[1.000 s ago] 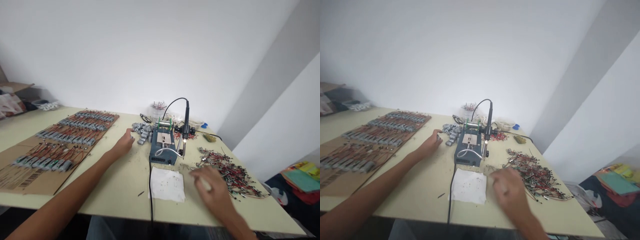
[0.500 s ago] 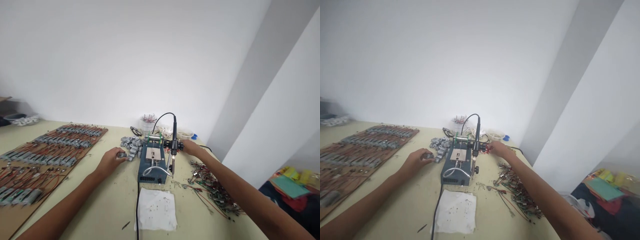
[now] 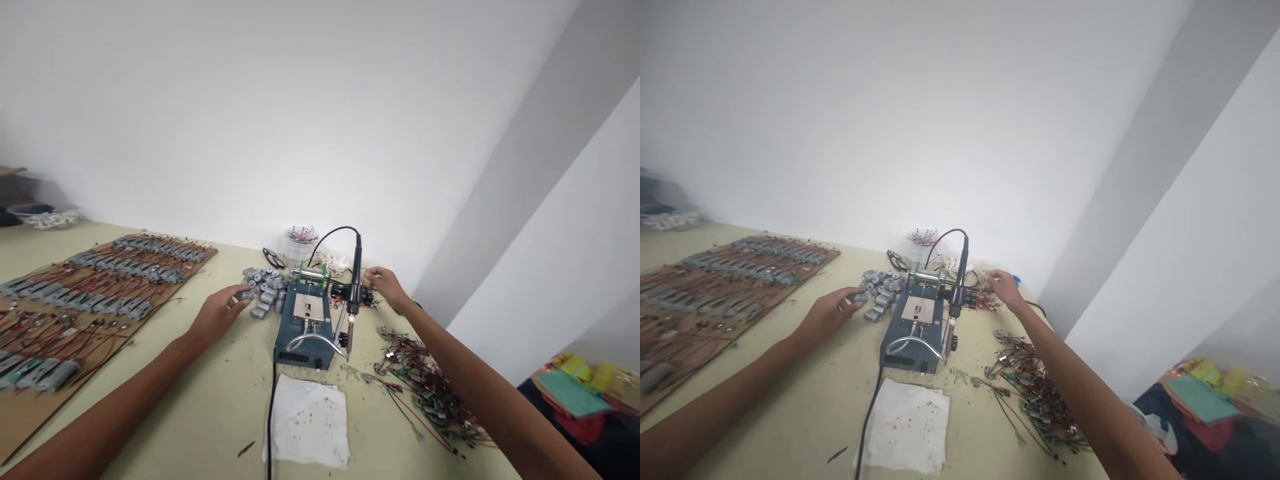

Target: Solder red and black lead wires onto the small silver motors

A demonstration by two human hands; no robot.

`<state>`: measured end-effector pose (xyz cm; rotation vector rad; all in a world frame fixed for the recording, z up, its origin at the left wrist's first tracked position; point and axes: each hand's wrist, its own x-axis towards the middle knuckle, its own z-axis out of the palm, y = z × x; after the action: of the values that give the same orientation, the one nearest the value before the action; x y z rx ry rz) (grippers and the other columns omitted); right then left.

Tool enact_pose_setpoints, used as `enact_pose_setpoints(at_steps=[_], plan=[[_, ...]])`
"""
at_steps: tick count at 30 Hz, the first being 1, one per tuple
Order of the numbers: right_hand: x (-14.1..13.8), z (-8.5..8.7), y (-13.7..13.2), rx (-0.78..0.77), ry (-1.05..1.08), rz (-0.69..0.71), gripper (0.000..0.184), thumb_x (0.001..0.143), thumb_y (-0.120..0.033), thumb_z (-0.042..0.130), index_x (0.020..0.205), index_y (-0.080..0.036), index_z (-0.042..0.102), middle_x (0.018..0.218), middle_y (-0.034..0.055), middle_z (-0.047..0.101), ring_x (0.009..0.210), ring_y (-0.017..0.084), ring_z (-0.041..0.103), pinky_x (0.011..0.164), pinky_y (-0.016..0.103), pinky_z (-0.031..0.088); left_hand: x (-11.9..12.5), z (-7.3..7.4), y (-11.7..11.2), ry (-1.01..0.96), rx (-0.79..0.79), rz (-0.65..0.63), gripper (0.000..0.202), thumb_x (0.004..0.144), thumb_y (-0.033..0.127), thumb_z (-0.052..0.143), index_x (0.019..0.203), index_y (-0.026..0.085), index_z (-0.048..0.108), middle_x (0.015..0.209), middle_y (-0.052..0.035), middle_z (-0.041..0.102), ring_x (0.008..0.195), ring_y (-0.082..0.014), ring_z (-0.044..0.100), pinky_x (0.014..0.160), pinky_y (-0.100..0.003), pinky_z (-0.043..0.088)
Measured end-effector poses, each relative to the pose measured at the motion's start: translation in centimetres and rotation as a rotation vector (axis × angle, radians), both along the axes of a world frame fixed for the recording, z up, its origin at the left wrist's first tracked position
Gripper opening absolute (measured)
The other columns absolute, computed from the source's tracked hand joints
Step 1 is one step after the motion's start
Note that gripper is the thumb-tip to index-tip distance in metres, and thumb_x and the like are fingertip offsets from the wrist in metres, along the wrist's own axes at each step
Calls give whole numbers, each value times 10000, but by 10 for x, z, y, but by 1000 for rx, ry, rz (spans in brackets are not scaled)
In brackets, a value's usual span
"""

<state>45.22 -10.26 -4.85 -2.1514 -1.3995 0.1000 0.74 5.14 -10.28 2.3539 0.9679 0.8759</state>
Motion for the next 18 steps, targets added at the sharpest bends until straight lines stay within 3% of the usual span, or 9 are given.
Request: enact_pose_setpoints(at_steps=[9, 15, 18], plan=[[11, 5, -14, 74, 128, -38, 240, 1001, -367, 680, 1099, -149, 701, 1063, 51, 728, 878, 189, 710, 775, 364, 624, 0, 4, -5, 29, -65, 39, 312, 1004, 411, 669, 1193, 163, 679, 1014, -46, 722, 855, -195, 702, 816, -400, 605], [22, 17, -42, 268, 222, -123, 257, 1017, -376, 660, 1130, -147, 682, 1025, 49, 727, 823, 168, 708, 743, 351, 623, 1, 9, -10, -15, -89, 107, 321, 991, 449, 663, 1132, 161, 665, 834, 7, 649, 716, -170, 626, 726, -352, 550], [28, 15, -67, 378, 264, -171, 269, 1022, -391, 649, 1131, -147, 680, 1020, 49, 723, 821, 168, 705, 735, 346, 621, 1, 12, -11, -48, -125, 133, 339, 972, 482, 673, 1084, 163, 660, 818, 10, 637, 689, -163, 606, 672, -322, 515]])
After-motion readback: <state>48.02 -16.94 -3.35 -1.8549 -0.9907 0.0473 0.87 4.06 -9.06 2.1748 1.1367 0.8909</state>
